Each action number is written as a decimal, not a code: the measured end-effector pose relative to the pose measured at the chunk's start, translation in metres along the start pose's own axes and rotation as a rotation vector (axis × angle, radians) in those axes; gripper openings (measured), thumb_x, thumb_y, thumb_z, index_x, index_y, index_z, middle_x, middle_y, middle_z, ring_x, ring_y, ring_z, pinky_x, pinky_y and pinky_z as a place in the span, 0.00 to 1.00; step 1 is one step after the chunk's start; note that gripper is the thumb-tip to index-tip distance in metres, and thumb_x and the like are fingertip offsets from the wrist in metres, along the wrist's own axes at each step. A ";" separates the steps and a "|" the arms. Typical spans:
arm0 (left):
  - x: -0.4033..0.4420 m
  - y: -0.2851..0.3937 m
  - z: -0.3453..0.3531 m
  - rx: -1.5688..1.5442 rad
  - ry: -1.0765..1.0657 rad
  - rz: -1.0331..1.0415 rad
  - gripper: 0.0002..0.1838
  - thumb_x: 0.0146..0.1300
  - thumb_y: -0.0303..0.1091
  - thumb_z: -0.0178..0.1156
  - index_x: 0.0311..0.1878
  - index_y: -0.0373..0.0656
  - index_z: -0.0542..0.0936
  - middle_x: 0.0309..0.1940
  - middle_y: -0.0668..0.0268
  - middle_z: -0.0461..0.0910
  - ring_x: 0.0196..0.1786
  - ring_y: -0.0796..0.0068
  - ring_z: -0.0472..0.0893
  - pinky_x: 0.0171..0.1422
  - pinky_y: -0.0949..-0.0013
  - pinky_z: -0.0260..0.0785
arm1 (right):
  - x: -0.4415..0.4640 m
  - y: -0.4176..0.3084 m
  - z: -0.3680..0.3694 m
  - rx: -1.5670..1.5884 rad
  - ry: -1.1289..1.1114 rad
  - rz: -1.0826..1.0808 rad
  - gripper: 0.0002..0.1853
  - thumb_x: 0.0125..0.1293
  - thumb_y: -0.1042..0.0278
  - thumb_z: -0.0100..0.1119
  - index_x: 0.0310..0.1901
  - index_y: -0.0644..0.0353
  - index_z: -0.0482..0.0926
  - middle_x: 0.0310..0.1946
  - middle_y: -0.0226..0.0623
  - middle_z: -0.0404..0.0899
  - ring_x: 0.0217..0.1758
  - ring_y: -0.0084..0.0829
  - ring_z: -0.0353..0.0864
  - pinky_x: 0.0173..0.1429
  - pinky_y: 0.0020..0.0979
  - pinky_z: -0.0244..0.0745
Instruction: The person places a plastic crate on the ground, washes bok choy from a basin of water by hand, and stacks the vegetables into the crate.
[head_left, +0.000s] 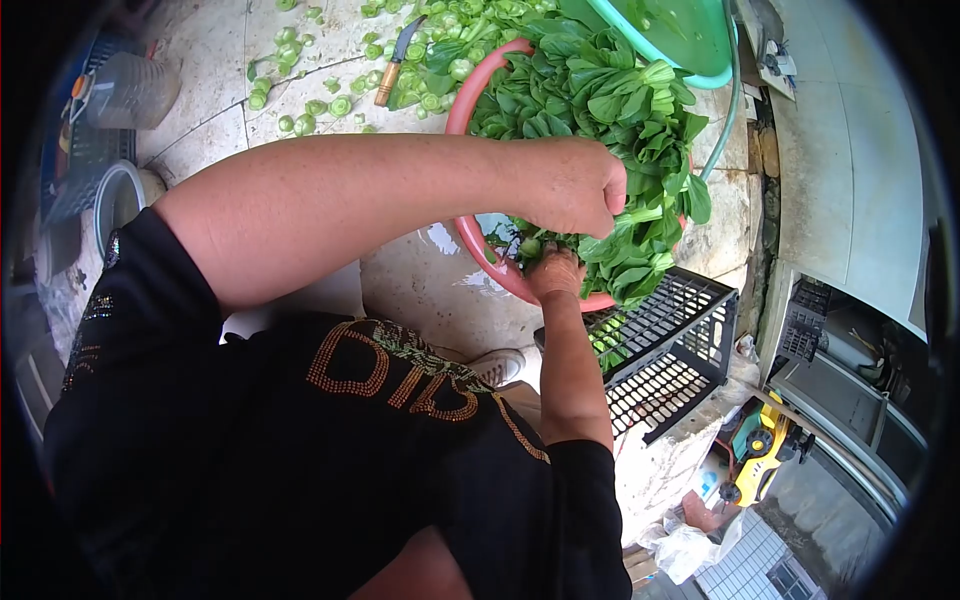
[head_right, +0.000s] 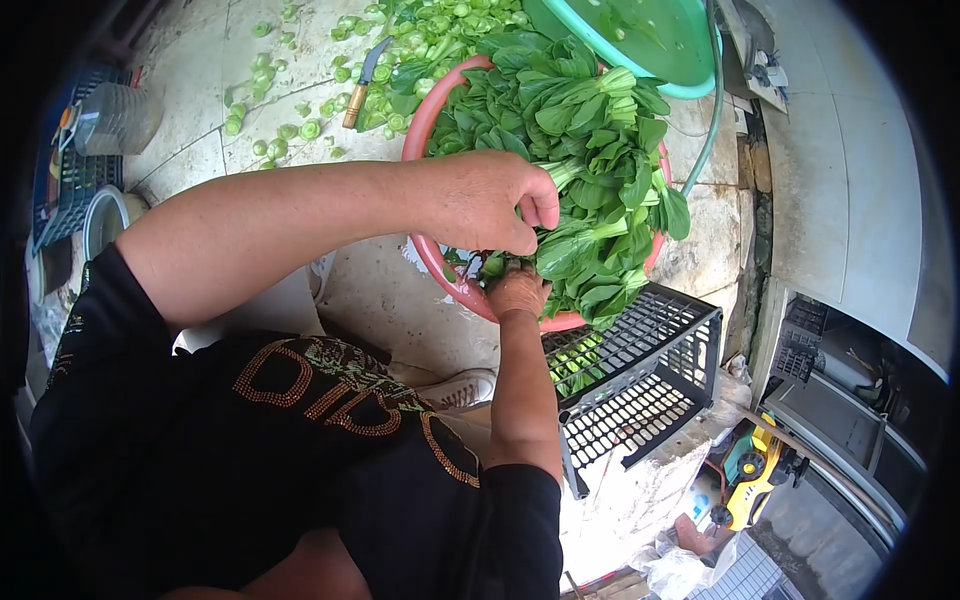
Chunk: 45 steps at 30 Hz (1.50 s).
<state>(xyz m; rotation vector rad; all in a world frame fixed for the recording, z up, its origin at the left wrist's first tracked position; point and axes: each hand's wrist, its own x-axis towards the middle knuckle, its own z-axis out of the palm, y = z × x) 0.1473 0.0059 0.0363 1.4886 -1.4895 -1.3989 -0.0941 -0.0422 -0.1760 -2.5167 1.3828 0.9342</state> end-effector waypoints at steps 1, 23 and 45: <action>-0.001 0.001 -0.001 -0.004 -0.005 -0.021 0.20 0.54 0.32 0.65 0.51 0.37 0.81 0.47 0.56 0.83 0.49 0.65 0.83 0.54 0.65 0.75 | 0.005 0.005 -0.005 0.082 -0.076 0.067 0.28 0.65 0.48 0.53 0.64 0.51 0.72 0.66 0.45 0.70 0.71 0.47 0.66 0.71 0.55 0.58; 0.018 -0.037 0.038 0.286 -0.131 -0.091 0.45 0.54 0.60 0.67 0.67 0.35 0.70 0.61 0.43 0.74 0.67 0.50 0.72 0.71 0.59 0.63 | -0.071 0.017 -0.102 1.586 0.321 -0.417 0.21 0.63 0.83 0.62 0.58 0.64 0.76 0.50 0.32 0.81 0.51 0.22 0.77 0.58 0.26 0.73; 0.040 -0.027 -0.010 -0.254 0.447 -0.016 0.37 0.54 0.60 0.62 0.47 0.27 0.80 0.41 0.47 0.83 0.46 0.56 0.82 0.57 0.62 0.72 | 0.010 0.002 -0.021 0.221 -0.214 0.045 0.26 0.59 0.46 0.60 0.52 0.57 0.83 0.52 0.50 0.82 0.58 0.47 0.81 0.62 0.41 0.75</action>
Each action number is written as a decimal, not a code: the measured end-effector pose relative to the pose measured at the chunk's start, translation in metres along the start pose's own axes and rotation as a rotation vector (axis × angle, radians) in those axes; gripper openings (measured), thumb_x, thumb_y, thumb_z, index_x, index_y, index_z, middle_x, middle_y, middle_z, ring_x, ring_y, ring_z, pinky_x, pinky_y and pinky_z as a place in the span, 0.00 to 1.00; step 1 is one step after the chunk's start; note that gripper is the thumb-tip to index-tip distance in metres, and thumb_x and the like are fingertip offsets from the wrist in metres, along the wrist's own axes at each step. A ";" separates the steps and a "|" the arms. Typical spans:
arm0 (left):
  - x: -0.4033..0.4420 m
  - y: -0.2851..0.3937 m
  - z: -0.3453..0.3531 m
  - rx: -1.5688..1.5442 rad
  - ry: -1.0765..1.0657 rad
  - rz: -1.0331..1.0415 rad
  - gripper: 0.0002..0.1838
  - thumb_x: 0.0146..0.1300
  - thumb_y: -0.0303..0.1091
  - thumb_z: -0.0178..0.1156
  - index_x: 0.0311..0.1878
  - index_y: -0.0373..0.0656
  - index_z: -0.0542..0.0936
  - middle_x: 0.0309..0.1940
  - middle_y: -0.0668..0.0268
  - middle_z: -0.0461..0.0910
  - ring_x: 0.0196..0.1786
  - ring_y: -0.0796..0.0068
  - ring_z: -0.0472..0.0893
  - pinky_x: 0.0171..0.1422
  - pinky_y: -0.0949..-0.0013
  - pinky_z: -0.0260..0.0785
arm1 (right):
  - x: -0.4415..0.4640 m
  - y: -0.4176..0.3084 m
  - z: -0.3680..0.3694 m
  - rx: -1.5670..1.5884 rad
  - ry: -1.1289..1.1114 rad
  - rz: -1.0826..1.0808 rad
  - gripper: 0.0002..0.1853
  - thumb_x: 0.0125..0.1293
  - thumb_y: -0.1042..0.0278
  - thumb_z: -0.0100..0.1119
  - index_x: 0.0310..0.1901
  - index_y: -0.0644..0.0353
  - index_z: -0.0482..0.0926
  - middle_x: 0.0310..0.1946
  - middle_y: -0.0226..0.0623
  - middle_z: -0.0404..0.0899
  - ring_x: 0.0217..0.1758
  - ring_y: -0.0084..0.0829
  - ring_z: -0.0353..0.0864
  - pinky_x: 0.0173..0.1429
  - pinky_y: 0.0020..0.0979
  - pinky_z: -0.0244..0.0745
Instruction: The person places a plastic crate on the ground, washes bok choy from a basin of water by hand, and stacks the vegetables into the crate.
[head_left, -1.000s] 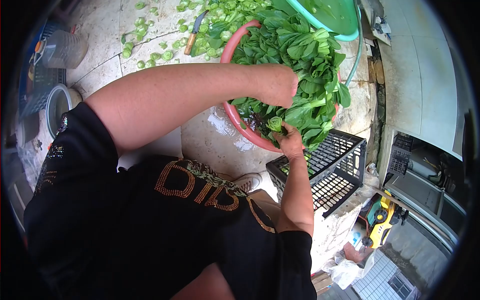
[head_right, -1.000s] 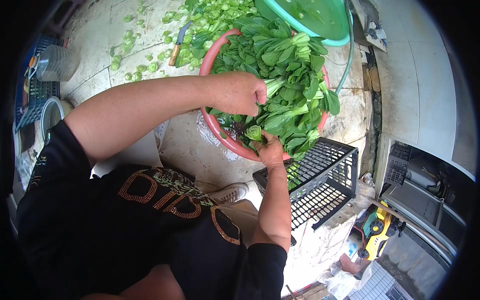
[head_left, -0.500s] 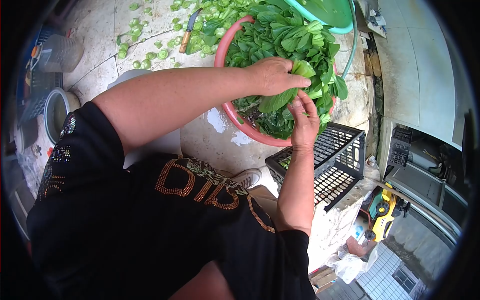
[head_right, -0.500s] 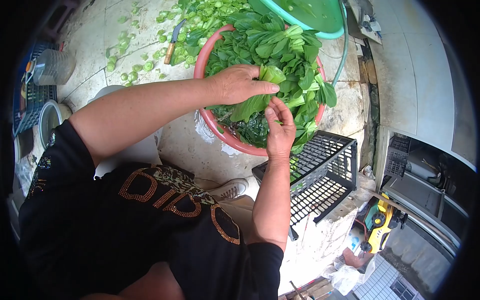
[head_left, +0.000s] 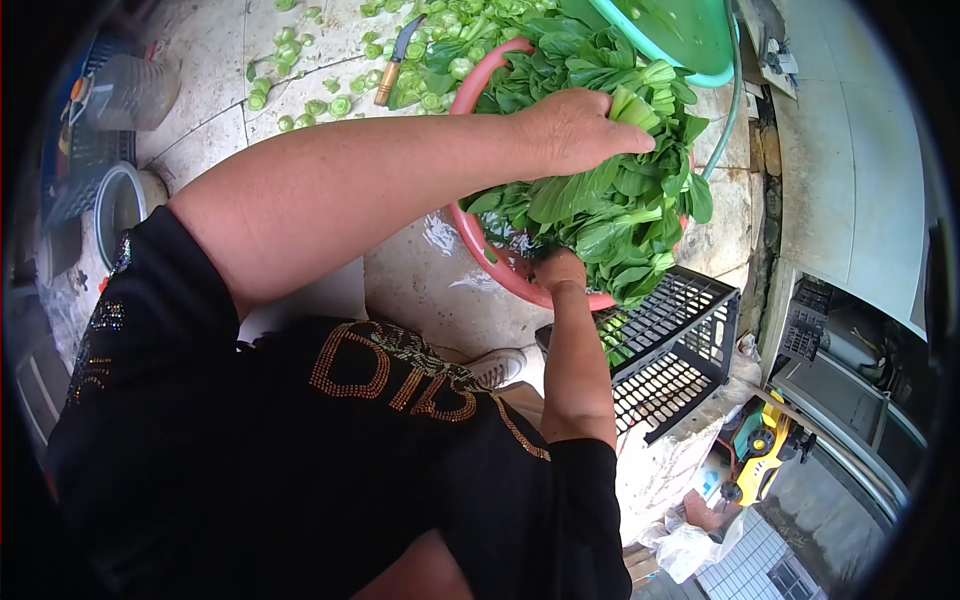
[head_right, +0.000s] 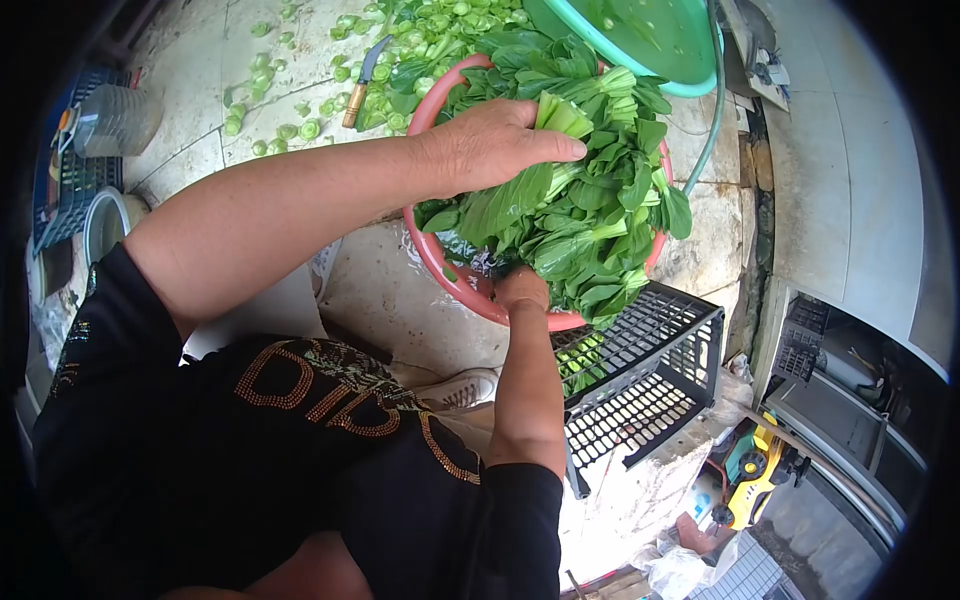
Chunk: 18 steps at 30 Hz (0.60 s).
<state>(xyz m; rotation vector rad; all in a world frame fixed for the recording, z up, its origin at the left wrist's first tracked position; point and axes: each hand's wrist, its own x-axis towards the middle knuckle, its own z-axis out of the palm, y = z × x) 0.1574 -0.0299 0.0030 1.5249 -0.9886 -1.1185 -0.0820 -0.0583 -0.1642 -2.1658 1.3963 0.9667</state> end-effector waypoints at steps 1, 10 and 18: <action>-0.001 0.001 0.000 0.010 -0.027 -0.056 0.36 0.52 0.58 0.65 0.47 0.27 0.80 0.42 0.47 0.82 0.46 0.56 0.82 0.57 0.62 0.72 | -0.009 0.004 -0.007 0.036 0.062 -0.018 0.26 0.58 0.46 0.60 0.51 0.57 0.84 0.51 0.50 0.82 0.57 0.48 0.81 0.62 0.41 0.75; -0.023 -0.009 0.005 -0.124 -0.240 -0.372 0.25 0.41 0.33 0.72 0.43 0.28 0.82 0.45 0.48 0.82 0.46 0.59 0.82 0.49 0.60 0.75 | -0.110 0.055 -0.073 1.131 0.054 -0.270 0.18 0.59 0.84 0.58 0.52 0.66 0.82 0.42 0.29 0.84 0.41 0.20 0.80 0.50 0.23 0.75; -0.041 -0.031 0.040 -0.644 -0.266 -0.414 0.28 0.47 0.38 0.77 0.52 0.36 0.82 0.55 0.55 0.80 0.57 0.64 0.78 0.64 0.60 0.68 | -0.154 -0.002 -0.089 1.584 0.553 -0.487 0.18 0.63 0.85 0.60 0.56 0.65 0.78 0.45 0.31 0.83 0.46 0.21 0.80 0.54 0.23 0.75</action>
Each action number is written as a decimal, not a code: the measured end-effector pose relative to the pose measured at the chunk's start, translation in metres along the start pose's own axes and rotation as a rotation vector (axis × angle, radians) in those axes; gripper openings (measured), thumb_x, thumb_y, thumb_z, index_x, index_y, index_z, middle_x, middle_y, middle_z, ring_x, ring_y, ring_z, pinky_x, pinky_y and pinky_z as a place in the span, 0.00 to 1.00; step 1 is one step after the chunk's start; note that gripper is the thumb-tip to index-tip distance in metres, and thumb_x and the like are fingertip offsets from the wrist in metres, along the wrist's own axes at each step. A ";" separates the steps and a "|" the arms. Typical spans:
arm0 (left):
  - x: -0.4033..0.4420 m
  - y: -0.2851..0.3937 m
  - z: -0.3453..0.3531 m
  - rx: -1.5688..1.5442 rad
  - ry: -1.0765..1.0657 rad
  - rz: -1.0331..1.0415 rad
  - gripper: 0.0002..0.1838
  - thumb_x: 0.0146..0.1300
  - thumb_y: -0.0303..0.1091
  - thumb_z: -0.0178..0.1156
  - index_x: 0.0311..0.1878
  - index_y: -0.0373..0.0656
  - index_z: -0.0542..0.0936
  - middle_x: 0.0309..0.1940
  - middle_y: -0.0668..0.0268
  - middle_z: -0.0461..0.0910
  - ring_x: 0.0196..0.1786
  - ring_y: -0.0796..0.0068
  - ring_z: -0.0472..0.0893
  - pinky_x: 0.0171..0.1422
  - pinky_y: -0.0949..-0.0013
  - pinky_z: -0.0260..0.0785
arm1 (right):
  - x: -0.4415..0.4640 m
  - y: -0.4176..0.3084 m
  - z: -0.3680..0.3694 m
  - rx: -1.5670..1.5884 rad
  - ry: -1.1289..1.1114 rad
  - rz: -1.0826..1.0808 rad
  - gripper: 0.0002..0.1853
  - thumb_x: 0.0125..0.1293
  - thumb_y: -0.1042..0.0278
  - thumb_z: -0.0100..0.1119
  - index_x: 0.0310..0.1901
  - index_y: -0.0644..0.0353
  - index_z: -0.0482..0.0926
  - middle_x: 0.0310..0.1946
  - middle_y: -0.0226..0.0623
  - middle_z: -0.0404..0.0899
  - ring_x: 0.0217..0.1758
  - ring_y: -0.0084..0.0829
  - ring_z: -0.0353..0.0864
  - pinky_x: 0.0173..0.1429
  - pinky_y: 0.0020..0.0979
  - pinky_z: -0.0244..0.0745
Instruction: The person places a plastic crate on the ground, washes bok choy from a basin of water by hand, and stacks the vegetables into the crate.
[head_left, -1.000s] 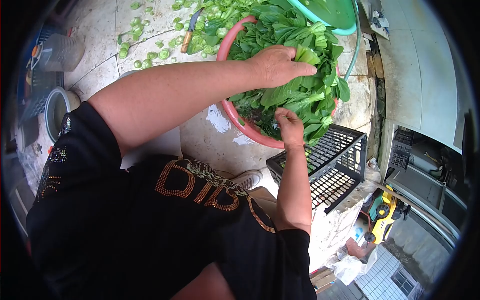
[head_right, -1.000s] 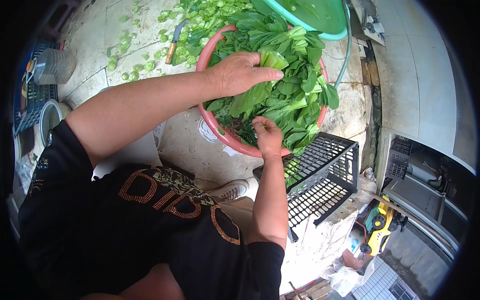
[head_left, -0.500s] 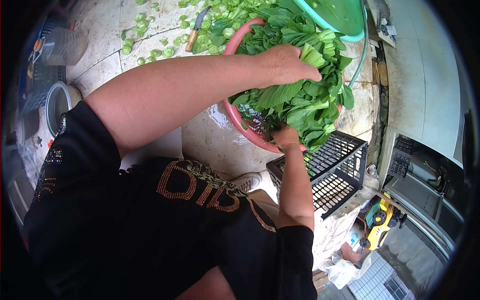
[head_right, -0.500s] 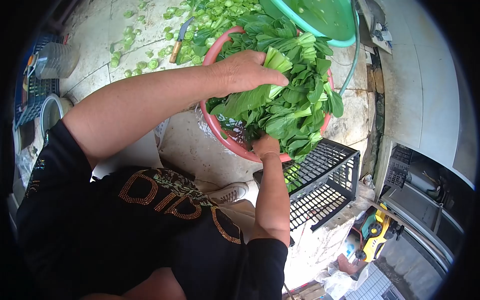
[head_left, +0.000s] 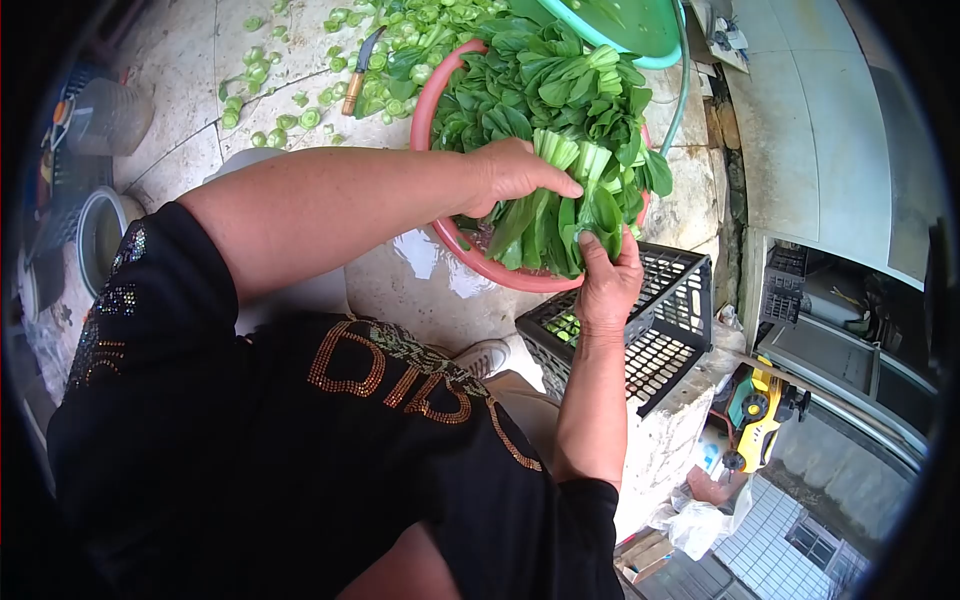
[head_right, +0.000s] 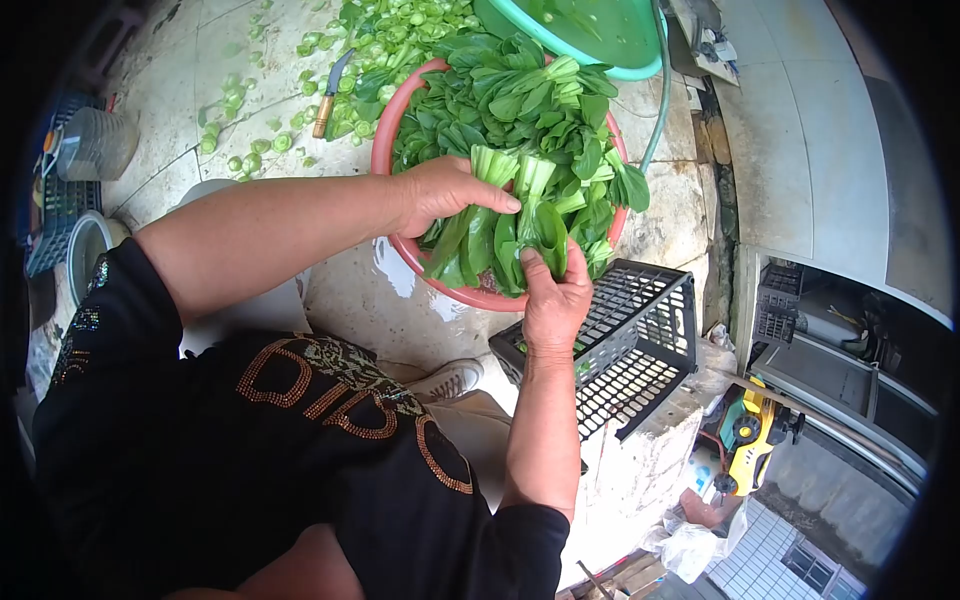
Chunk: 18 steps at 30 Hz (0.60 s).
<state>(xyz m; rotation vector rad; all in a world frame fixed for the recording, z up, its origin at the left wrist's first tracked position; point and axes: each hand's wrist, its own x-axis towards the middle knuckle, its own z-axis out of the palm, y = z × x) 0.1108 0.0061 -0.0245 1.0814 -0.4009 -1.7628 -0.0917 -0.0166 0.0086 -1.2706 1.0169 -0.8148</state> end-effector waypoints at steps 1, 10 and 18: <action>-0.007 0.006 0.006 0.001 0.000 -0.005 0.28 0.47 0.38 0.77 0.52 0.36 0.82 0.55 0.55 0.80 0.57 0.64 0.78 0.64 0.60 0.68 | -0.001 -0.002 0.010 -0.032 -0.004 -0.032 0.18 0.64 0.84 0.60 0.55 0.64 0.78 0.45 0.31 0.83 0.46 0.21 0.80 0.54 0.23 0.75; -0.002 0.047 -0.007 0.064 0.116 0.209 0.25 0.44 0.30 0.75 0.50 0.36 0.82 0.45 0.58 0.84 0.47 0.66 0.83 0.55 0.61 0.76 | 0.027 0.027 -0.020 -0.020 -0.255 0.133 0.23 0.61 0.83 0.57 0.59 0.65 0.75 0.52 0.36 0.80 0.57 0.25 0.77 0.61 0.28 0.72; -0.013 0.077 -0.006 0.105 0.117 0.393 0.25 0.41 0.32 0.77 0.45 0.35 0.84 0.42 0.58 0.85 0.44 0.66 0.83 0.54 0.65 0.75 | 0.036 0.183 -0.031 -1.438 0.042 0.307 0.30 0.53 0.47 0.68 0.49 0.66 0.82 0.49 0.52 0.83 0.56 0.48 0.81 0.65 0.36 0.71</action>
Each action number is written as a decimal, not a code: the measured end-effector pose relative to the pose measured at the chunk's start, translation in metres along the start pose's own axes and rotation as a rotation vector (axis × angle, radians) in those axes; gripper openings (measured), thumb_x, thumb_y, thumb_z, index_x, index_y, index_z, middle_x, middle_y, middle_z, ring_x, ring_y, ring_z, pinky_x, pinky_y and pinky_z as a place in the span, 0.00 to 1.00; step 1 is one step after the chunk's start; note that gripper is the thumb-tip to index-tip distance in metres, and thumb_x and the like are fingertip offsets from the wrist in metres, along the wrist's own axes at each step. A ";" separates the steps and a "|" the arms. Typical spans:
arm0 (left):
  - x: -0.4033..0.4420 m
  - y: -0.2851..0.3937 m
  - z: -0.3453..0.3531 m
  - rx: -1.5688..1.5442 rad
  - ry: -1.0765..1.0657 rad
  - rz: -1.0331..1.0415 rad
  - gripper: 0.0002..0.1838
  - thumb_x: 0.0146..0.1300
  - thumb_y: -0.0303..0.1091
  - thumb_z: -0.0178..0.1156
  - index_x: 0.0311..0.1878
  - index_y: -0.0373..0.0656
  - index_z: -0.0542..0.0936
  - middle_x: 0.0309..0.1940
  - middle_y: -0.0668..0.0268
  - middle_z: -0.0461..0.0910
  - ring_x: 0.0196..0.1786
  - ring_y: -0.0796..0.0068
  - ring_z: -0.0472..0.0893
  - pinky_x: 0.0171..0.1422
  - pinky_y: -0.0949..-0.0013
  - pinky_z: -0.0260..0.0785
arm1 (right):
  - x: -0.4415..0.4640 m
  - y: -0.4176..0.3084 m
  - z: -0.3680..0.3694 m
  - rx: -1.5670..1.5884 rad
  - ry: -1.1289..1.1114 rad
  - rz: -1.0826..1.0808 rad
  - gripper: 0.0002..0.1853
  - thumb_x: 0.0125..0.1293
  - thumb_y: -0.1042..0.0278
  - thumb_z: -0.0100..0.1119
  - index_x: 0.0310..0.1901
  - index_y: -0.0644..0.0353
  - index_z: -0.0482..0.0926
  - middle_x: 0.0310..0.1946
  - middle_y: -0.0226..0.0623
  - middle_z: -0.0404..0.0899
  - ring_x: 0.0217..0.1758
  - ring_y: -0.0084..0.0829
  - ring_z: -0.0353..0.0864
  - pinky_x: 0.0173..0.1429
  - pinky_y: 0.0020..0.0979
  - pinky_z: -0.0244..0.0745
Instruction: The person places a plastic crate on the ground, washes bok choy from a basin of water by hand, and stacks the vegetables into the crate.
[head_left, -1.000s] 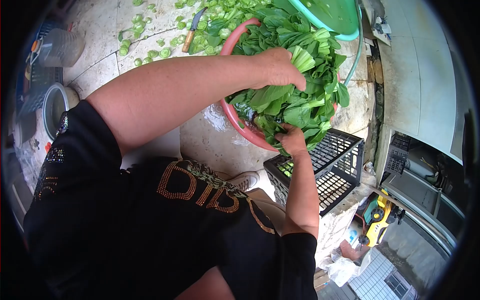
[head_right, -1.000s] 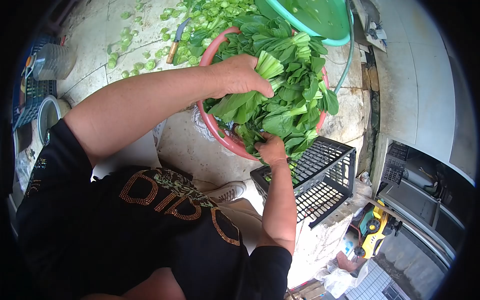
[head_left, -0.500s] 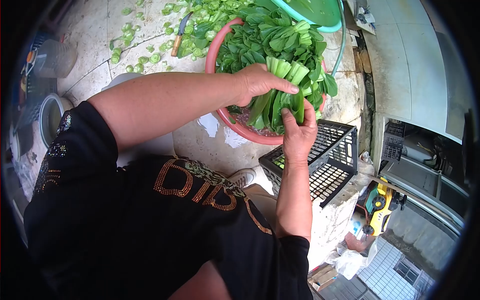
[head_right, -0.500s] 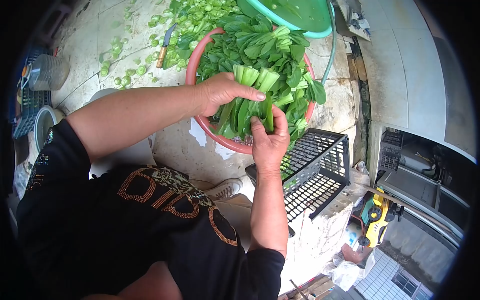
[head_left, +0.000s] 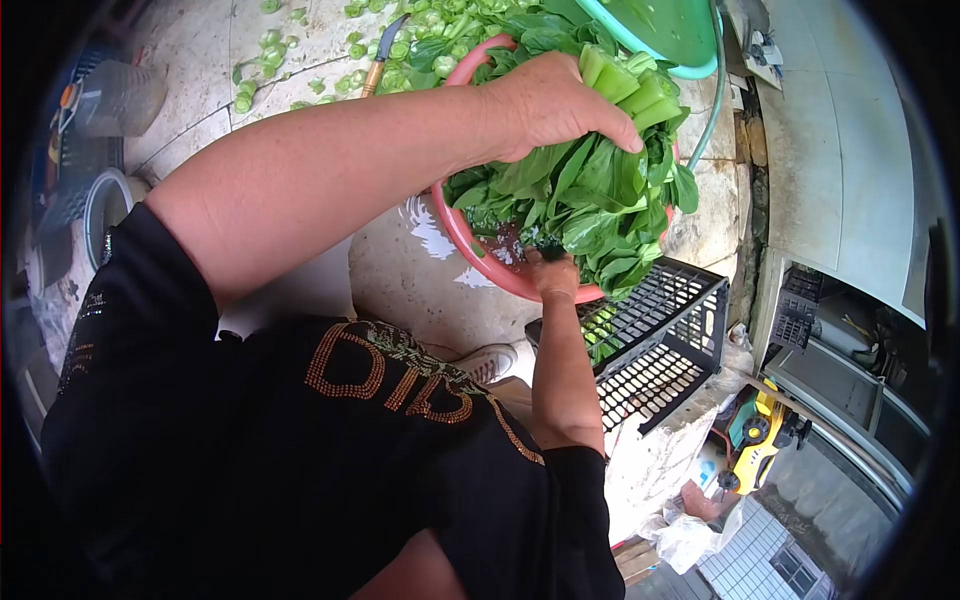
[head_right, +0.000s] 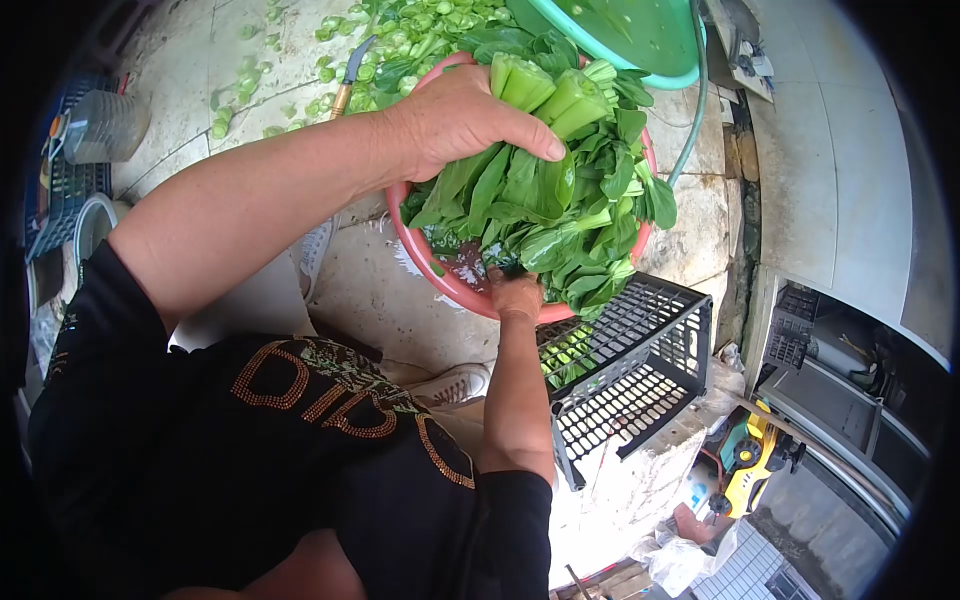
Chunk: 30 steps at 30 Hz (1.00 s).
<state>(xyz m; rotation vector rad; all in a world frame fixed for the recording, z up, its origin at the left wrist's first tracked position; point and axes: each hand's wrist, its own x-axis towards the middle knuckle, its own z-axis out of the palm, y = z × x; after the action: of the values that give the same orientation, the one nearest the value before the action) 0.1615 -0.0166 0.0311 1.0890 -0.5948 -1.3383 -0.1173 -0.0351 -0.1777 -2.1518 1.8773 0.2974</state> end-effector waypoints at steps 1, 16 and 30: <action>0.001 -0.001 0.000 0.009 -0.016 -0.004 0.25 0.41 0.32 0.77 0.45 0.36 0.84 0.42 0.58 0.85 0.44 0.66 0.83 0.55 0.65 0.74 | 0.008 -0.003 0.014 0.021 -0.030 0.022 0.27 0.55 0.48 0.66 0.48 0.64 0.82 0.49 0.52 0.83 0.56 0.47 0.81 0.64 0.37 0.72; 0.002 -0.002 0.001 0.158 -0.023 0.009 0.26 0.35 0.36 0.78 0.41 0.33 0.84 0.39 0.55 0.83 0.43 0.64 0.81 0.51 0.65 0.72 | -0.019 -0.013 -0.026 0.815 -0.392 0.134 0.16 0.55 0.74 0.66 0.47 0.67 0.82 0.34 0.38 0.85 0.30 0.24 0.84 0.37 0.24 0.80; 0.002 0.001 -0.008 0.192 -0.018 -0.001 0.25 0.37 0.36 0.78 0.40 0.35 0.85 0.38 0.56 0.83 0.41 0.64 0.81 0.50 0.65 0.73 | 0.057 0.038 0.039 -0.028 -0.447 0.107 0.26 0.66 0.48 0.51 0.54 0.62 0.80 0.50 0.46 0.84 0.52 0.45 0.83 0.56 0.39 0.77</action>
<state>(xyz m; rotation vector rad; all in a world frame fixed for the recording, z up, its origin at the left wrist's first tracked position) 0.1693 -0.0165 0.0284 1.2332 -0.7472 -1.3130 -0.1464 -0.0804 -0.2362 -1.8095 1.7315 0.7598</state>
